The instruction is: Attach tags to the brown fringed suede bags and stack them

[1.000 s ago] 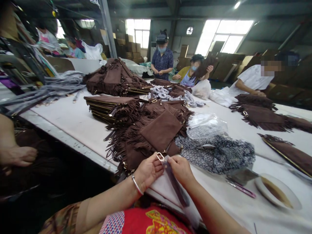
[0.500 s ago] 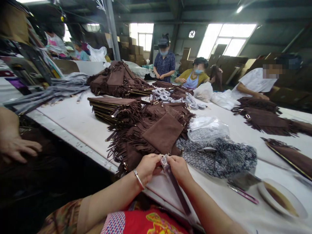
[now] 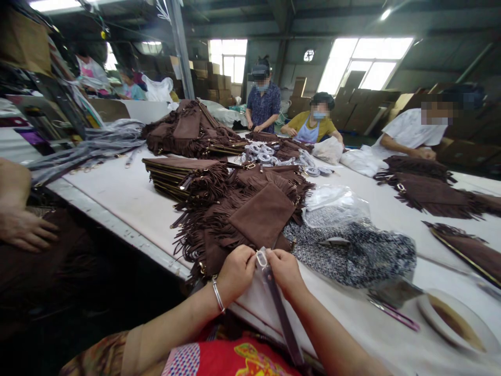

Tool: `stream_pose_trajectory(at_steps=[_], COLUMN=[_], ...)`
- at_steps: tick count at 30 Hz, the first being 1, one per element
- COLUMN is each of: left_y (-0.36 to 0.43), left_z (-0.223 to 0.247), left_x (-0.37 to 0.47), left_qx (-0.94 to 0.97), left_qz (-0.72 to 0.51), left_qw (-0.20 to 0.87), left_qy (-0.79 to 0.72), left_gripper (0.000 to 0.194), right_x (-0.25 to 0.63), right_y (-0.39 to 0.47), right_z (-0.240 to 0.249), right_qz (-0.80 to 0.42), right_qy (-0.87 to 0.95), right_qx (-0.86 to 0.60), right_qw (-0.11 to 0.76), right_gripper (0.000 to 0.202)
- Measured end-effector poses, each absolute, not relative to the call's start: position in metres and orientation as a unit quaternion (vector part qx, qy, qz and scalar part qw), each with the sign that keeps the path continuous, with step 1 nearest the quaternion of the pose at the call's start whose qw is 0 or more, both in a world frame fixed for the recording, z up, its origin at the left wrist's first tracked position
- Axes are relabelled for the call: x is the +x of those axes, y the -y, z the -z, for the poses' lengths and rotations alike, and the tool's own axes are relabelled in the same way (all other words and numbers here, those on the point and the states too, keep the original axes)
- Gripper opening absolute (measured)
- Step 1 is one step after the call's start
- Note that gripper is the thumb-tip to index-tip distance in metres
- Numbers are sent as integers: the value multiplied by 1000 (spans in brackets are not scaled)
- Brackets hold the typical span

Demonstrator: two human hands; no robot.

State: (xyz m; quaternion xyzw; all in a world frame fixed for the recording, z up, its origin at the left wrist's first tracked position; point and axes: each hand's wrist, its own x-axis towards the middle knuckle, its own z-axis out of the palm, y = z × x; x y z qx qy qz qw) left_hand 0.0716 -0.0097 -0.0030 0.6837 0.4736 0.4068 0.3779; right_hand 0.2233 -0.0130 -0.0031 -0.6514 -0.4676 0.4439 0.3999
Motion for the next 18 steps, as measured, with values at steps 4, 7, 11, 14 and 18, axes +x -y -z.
stream_pose_trajectory(at_steps=[4,7,11,14,18], left_y=[6,1,-6,-11,-13], left_z=[2,5,11,13,10], left_x=[70,70,70,73,77], left_qx=[694,700,697,671,614], left_qz=[-440,-416,-391,-401,-439], left_qw=[346,336,300,296,351], left_qy=[-453,-474,-521,-549,-554], left_gripper=[17,16,19,17,14], right_x=[226,225,224,224,217], right_y=[8,5,0,3,26], right_z=[0,-3,-2,2,1], right_qz=[-388,-409,-415,-404,-428], right_qy=[533,551,523,493,510], right_qx=[-646,-628,-655,-692,-674], right_qw=[384,368,353,338,318], right_gripper=[33,32,30,33,31])
